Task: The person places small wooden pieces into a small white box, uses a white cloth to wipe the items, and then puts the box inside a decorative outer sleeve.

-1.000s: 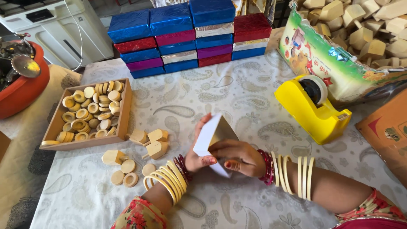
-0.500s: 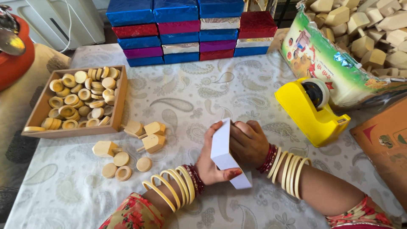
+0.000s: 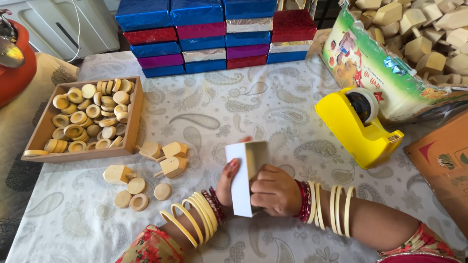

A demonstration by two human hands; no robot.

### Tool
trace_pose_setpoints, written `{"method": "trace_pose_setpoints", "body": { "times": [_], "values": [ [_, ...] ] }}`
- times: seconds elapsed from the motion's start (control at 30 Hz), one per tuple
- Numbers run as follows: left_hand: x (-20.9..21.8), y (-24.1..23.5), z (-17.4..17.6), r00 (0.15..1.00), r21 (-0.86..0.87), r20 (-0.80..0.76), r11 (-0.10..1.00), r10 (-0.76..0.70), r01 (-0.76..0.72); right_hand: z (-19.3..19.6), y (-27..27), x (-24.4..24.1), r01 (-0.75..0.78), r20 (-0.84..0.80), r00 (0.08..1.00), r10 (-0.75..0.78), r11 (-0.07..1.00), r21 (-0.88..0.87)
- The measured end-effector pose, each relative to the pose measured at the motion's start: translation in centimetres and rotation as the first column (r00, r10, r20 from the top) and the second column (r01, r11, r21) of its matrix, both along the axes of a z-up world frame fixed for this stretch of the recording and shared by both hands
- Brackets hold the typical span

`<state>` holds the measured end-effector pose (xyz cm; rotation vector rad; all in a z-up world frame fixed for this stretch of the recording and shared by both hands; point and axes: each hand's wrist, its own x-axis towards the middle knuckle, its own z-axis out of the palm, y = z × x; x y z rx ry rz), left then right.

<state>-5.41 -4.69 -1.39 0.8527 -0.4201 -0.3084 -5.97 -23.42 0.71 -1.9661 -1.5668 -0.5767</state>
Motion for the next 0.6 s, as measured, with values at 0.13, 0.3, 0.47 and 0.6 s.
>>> {"method": "trace_pose_setpoints", "body": {
  "times": [0.13, 0.3, 0.47, 0.6],
  "values": [
    [-0.7, -0.8, -0.5, 0.91, -0.138, -0.254, 0.943, -0.328, 0.301, 1.6, -0.5, -0.5, -0.066, 0.339, 0.94, 0.044, 0.996, 0.052],
    [-0.5, -1.2, -4.9, 0.902, -0.044, -0.284, 0.944, -0.324, 0.326, 2.6, -1.6, 1.5, 0.085, 0.598, 0.79, -0.138, 0.99, 0.116],
    [0.1, -1.1, -6.9, 0.953, 0.151, -0.253, 0.966, -0.168, 0.211, 2.9, -1.5, 2.5, 0.346, 0.589, 0.727, -0.352, 0.929, 0.128],
    [-1.1, -0.7, -0.9, 0.998, 0.302, 0.057, 0.953, 0.021, -0.038, 3.4, -0.2, 2.0, 0.467, 0.446, 0.783, -0.433, 0.883, 0.038]
  ]
}}
